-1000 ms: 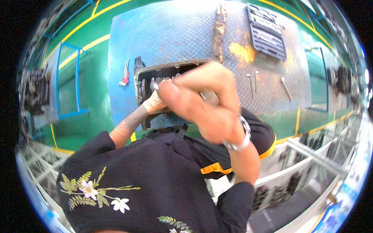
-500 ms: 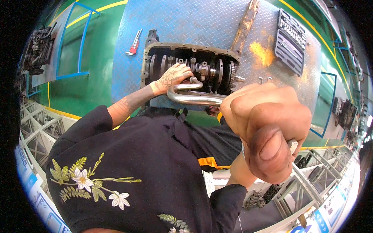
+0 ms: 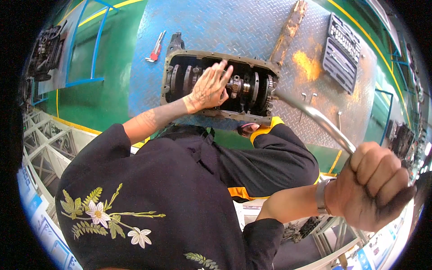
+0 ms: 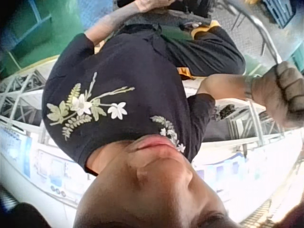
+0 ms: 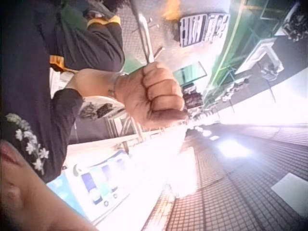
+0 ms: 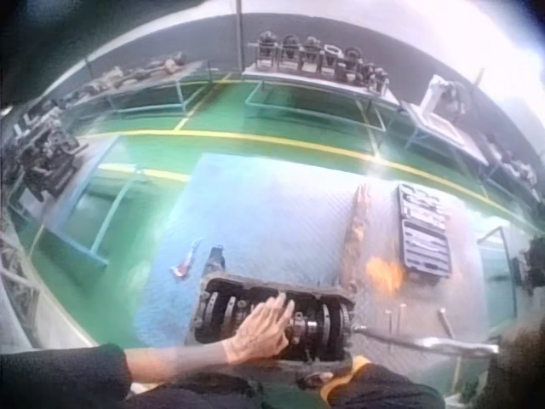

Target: Manually disassembling parts of an engine block using various hand tools.

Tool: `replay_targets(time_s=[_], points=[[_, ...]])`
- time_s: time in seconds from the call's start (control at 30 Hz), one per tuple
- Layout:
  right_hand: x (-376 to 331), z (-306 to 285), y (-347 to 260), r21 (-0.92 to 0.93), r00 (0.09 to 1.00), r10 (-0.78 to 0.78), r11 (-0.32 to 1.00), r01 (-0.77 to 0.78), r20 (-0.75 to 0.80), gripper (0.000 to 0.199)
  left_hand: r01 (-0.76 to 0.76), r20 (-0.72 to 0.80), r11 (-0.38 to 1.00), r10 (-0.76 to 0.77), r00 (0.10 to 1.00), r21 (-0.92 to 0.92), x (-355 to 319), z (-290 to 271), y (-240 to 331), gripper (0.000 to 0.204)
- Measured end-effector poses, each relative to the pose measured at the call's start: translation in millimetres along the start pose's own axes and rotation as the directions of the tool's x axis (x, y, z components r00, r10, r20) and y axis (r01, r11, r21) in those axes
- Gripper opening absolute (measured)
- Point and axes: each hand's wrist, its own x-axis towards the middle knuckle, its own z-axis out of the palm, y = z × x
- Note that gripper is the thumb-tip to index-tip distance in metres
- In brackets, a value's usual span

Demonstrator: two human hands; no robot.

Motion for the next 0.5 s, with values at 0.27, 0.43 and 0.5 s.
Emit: replay_targets(time_s=[0.27,0.43,0.5], points=[[-28,-59,-6,0.013,0.968,0.106,0.994,-0.106,-0.227,0.035,-0.149,0.061,0.986,0.153,0.986,-0.071,23,0,-13,0.048],[-24,-57,1,0.012,0.947,0.203,0.978,-0.206,-0.249,0.033,-0.185,0.158,0.982,0.188,0.97,-0.034,29,-8,-13,0.056],[-22,-48,6,-0.098,0.918,0.076,0.987,-0.124,-0.39,0.033,-0.177,0.188,0.984,0.18,0.966,-0.033,32,-8,-12,0.057]])
